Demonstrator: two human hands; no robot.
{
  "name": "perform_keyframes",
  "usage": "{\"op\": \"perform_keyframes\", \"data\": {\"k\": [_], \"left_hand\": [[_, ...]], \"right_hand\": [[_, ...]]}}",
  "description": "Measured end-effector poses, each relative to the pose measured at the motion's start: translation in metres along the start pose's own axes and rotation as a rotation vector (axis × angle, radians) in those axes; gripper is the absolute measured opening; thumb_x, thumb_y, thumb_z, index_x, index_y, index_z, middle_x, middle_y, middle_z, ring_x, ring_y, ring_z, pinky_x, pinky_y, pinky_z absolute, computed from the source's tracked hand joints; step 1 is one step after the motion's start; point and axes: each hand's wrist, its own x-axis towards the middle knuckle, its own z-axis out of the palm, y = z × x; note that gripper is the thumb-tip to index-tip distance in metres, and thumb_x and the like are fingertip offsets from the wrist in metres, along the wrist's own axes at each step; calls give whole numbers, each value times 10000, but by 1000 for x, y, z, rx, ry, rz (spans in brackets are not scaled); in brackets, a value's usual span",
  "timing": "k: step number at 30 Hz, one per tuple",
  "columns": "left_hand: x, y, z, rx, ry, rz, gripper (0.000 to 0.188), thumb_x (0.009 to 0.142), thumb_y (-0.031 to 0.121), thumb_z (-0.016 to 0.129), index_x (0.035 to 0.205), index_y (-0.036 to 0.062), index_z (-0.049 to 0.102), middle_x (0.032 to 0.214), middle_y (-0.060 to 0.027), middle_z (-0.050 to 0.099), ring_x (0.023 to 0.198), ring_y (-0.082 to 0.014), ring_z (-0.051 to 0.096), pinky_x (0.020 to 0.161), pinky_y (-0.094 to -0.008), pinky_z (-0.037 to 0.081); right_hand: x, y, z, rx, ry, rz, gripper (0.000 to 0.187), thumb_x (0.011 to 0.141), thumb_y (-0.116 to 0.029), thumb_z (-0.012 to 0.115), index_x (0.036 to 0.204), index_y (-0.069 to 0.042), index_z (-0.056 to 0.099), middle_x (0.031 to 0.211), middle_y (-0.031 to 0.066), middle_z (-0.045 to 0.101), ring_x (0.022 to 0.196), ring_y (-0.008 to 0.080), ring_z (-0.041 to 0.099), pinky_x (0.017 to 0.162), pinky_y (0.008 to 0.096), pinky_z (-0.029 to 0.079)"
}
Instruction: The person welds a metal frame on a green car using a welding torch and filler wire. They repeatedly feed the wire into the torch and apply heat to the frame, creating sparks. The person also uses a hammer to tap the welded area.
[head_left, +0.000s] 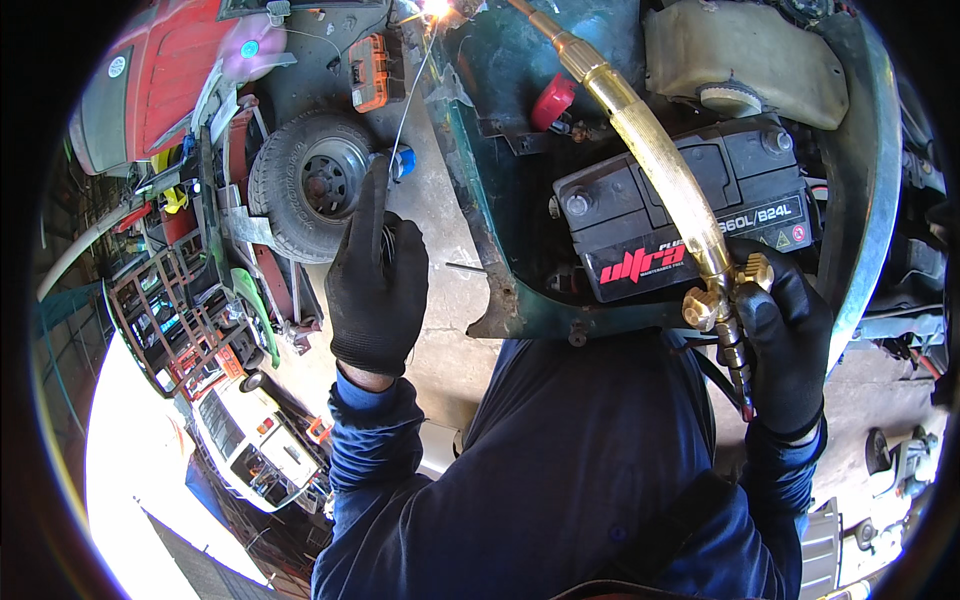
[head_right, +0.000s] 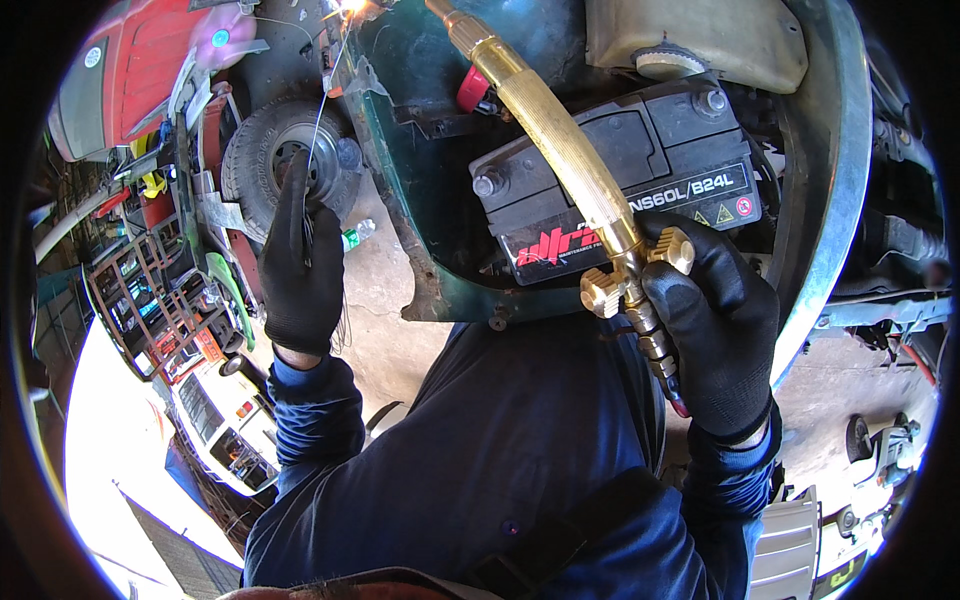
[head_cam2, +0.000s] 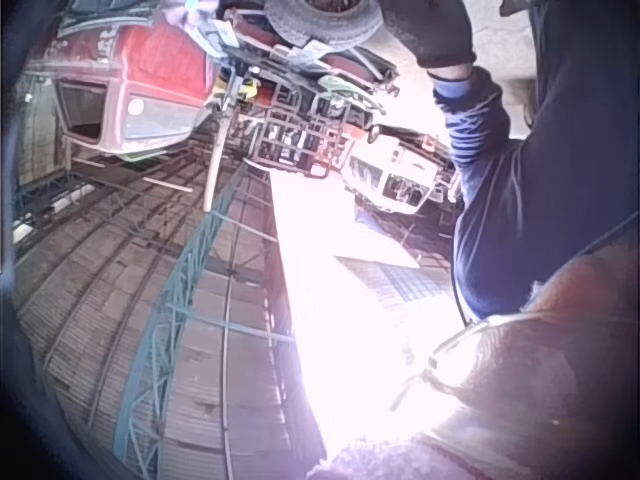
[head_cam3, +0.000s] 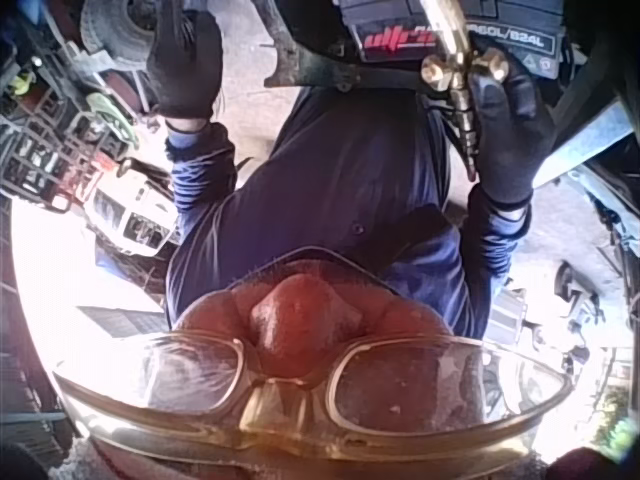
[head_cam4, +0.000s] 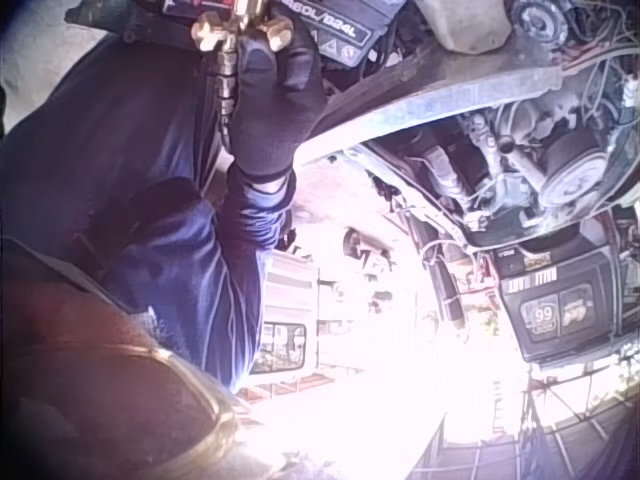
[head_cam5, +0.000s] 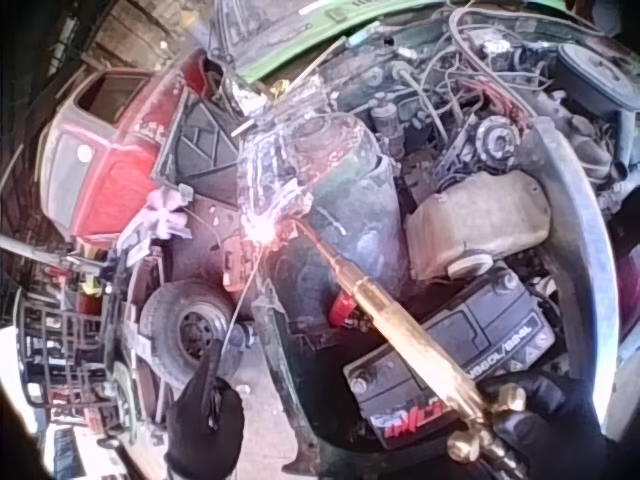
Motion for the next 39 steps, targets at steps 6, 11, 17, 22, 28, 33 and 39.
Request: {"op": "perform_keyframes", "data": {"k": [6, 11, 17, 22, 28, 33, 39], "left_hand": [[-1, -1, 0, -5, -3, 14, 636, 1009, 63, 631, 1625, 38, 476, 1126, -215, 730, 856, -248, 715, 787, -392, 581], [1, -2, 1, 3, 24, 60, 636, 1009, 63, 630, 1626, 40, 476, 1102, -203, 727, 853, -247, 711, 784, -392, 580], [-1, 0, -1, -3, 4, 10, 635, 1010, 67, 635, 1626, 50, 481, 1038, -180, 724, 826, -230, 703, 772, -383, 577], [-1, 0, -1, 6, 1, -11, 637, 1010, 70, 641, 1627, 53, 483, 996, -163, 716, 798, -218, 697, 756, -375, 574], [-1, -1, 0, -5, 9, 8, 635, 1010, 72, 648, 1624, 54, 488, 965, -150, 705, 783, -215, 692, 742, -375, 570], [-2, -1, -1, -4, 11, 2, 630, 1011, 66, 649, 1621, 54, 492, 934, -138, 697, 765, -215, 686, 733, -375, 565], [-2, -1, -1, 2, 9, 8, 629, 1013, 63, 644, 1623, 51, 488, 921, -135, 693, 750, -210, 677, 726, -373, 563]], "right_hand": [[1, 1, 2, -11, 19, -18, 337, 1040, -166, 645, 1318, 13, 711, 1023, 94, 769, 853, 107, 711, 785, 294, 579], [-1, -1, 0, -4, -1, 28, 335, 1039, -161, 642, 1315, 16, 712, 1024, 93, 768, 854, 109, 710, 789, 297, 577], [1, 3, 3, 4, 36, -51, 321, 1037, -154, 638, 1300, 11, 721, 1038, 89, 766, 856, 112, 708, 784, 303, 576], [0, 2, 1, -3, 20, -21, 316, 1032, -145, 642, 1295, 11, 722, 1038, 89, 765, 858, 114, 708, 786, 303, 576], [1, 0, 3, -16, 23, -14, 310, 1030, -135, 638, 1288, 14, 722, 1013, 84, 764, 852, 108, 707, 783, 297, 576], [0, -1, 2, -14, 7, -2, 316, 1035, -143, 635, 1297, 12, 720, 1016, 83, 767, 849, 104, 708, 782, 290, 576], [0, 0, 1, -12, 6, -13, 326, 1040, -152, 637, 1315, 6, 715, 1016, 84, 771, 852, 106, 712, 786, 290, 579]]}}
